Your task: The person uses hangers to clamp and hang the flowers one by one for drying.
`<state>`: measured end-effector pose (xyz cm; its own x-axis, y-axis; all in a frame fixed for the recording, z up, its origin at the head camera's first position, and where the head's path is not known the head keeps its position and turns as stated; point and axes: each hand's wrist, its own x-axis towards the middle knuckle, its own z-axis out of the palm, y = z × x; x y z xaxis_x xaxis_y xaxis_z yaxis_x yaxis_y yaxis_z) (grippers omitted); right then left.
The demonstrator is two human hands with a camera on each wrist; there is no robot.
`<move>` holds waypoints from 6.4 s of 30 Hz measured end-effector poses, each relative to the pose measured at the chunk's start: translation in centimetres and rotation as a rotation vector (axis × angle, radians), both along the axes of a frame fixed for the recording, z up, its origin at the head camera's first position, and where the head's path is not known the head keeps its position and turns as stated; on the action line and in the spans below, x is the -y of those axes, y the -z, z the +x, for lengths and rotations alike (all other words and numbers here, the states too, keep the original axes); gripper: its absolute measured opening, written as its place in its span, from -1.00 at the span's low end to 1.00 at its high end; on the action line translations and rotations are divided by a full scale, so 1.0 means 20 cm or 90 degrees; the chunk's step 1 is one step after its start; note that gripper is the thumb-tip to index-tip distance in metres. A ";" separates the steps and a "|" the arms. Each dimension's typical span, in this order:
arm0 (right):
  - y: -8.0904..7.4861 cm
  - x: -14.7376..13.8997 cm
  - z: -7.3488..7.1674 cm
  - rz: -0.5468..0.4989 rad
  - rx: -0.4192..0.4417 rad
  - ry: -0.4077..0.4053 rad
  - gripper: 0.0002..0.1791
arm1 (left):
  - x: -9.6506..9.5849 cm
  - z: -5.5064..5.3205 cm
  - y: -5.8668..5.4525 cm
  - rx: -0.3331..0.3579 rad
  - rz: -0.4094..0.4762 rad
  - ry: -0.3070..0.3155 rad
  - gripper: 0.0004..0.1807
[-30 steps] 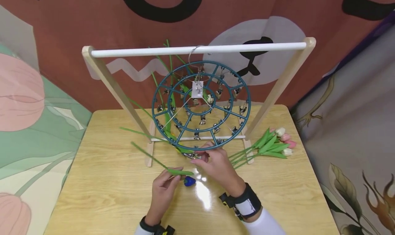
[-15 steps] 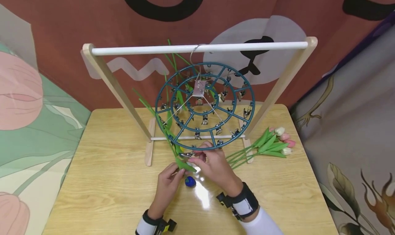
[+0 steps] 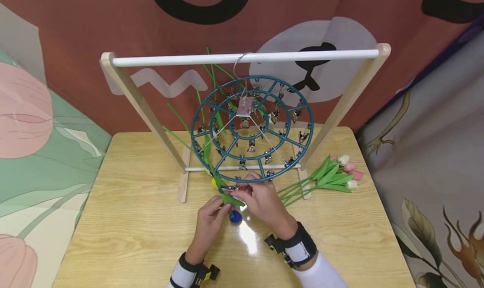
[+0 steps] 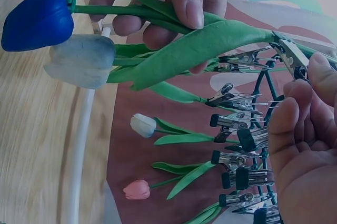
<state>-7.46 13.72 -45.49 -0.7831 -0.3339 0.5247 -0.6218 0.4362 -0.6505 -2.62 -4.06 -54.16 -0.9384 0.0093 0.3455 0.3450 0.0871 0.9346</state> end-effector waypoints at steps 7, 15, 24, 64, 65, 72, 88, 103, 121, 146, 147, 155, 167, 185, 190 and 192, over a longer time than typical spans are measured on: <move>-0.01 -0.01 0.00 -0.003 0.012 -0.003 -0.73 | -0.01 0.00 -0.01 0.032 -0.026 -0.009 -0.79; -0.01 -0.01 0.01 0.032 0.026 0.004 -0.69 | 0.00 0.01 -0.01 0.051 0.003 0.018 -0.81; 0.02 -0.12 0.04 -0.013 -0.048 -0.015 -0.80 | 0.05 0.02 0.02 0.036 0.032 0.013 -0.85; 0.18 -0.54 0.06 -0.117 -0.076 0.134 -0.67 | 0.29 -0.16 -0.07 0.153 0.041 -0.132 -0.80; 0.19 -0.55 0.06 -0.109 -0.068 0.137 -0.69 | 0.29 -0.16 -0.07 0.152 0.042 -0.129 -0.80; 0.23 -0.65 0.07 0.028 -0.006 0.186 -0.83 | 0.28 -0.19 -0.08 0.133 0.053 -0.122 -0.84; 0.31 -0.83 0.03 0.315 -0.050 0.198 -0.76 | 0.28 -0.21 -0.09 0.132 0.041 -0.117 -0.77; 0.40 -0.84 -0.15 0.434 -0.104 0.071 -0.61 | 0.28 -0.20 -0.07 0.135 0.021 -0.121 -0.72; 0.48 -0.79 -0.24 0.602 -0.038 0.027 -0.68 | 0.27 -0.07 0.04 -0.053 -0.180 -0.237 -0.83; 0.39 -0.74 -0.22 0.540 -0.108 -0.009 -0.66 | 0.09 -0.04 0.04 -0.195 -0.215 -0.041 -0.75; 0.38 -0.74 -0.22 0.537 -0.117 -0.009 -0.65 | 0.09 -0.04 0.04 -0.197 -0.217 -0.037 -0.74; 0.34 -0.72 -0.20 0.465 -0.193 -0.036 -0.65 | 0.04 -0.05 0.06 -0.182 -0.232 -0.008 -0.65; 0.31 -0.74 -0.16 0.413 -0.234 -0.032 -0.40 | 0.01 -0.04 0.06 -0.106 -0.220 0.025 -0.66; 0.23 -0.48 -0.04 0.353 -0.272 0.006 -0.51 | -0.14 -0.05 0.00 0.067 0.079 0.137 -0.49; 0.22 -0.40 -0.01 0.349 -0.265 -0.012 -0.46 | -0.17 -0.04 -0.01 0.115 0.183 0.134 -0.56; 0.21 -0.38 0.00 0.347 -0.258 -0.018 -0.43 | -0.17 -0.04 -0.01 0.123 0.238 0.128 -0.62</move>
<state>-7.45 21.22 -49.78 -0.5471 -0.6515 0.5255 -0.7860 0.6158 -0.0548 -3.40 -0.57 -54.01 -0.9781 0.1064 0.1790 0.1370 -0.3183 0.9380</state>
